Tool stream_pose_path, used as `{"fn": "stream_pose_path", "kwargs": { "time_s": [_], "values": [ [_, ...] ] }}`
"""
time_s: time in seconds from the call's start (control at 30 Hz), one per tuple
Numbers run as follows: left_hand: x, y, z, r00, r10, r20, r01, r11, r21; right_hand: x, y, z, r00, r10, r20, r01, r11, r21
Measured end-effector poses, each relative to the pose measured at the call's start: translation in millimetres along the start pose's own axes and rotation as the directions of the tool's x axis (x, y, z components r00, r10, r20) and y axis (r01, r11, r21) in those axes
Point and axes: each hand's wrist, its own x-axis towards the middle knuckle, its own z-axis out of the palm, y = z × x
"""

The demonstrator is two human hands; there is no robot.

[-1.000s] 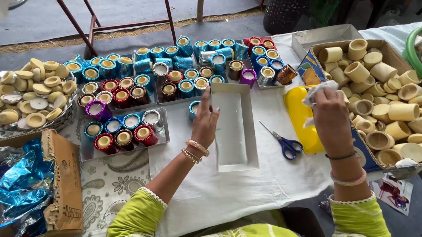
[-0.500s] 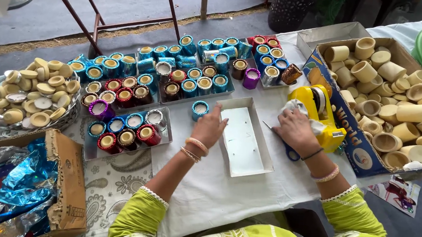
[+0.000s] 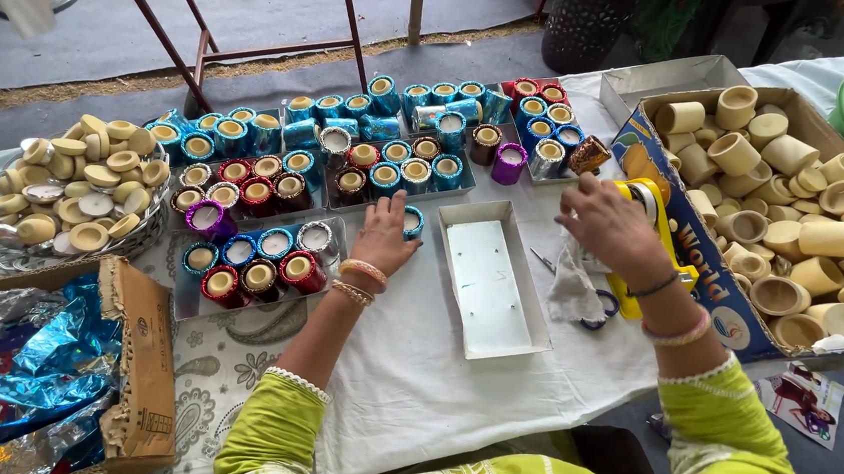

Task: Wrapping small decorative cups in foil and placing them into a box for shipping.

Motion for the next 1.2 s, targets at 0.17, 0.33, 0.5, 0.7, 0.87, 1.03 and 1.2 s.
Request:
{"fn": "stream_pose_path", "kwargs": {
  "time_s": [0.17,0.33,0.5,0.7,0.87,1.03,1.2],
  "values": [
    [3,-1,6,1.000,0.014,-0.016,-0.014,0.999,-0.030,63,21,23,0.997,-0.042,-0.070,0.037,0.996,-0.075],
    [1,4,-6,0.997,0.039,-0.068,-0.041,0.999,-0.032,137,34,69,0.988,-0.102,-0.119,0.095,0.994,-0.063],
    [-5,17,-25,0.979,0.108,-0.174,-0.129,0.985,-0.118,170,31,88,0.999,0.046,0.027,-0.043,0.995,-0.092],
    [-1,32,-26,0.944,0.211,-0.252,-0.274,0.930,-0.246,185,34,109,1.000,0.020,0.006,-0.019,0.996,-0.085],
    [7,53,-22,0.919,0.314,-0.240,-0.372,0.891,-0.259,172,24,76,0.997,0.068,-0.020,-0.069,0.997,-0.045],
    [20,57,-3,0.923,0.363,-0.129,-0.384,0.888,-0.252,133,14,32,0.987,-0.029,-0.157,0.016,0.996,-0.083],
    [27,54,18,0.951,0.308,-0.030,-0.309,0.938,-0.156,97,-7,9,0.970,-0.242,-0.025,0.243,0.960,0.137]
  ]
}}
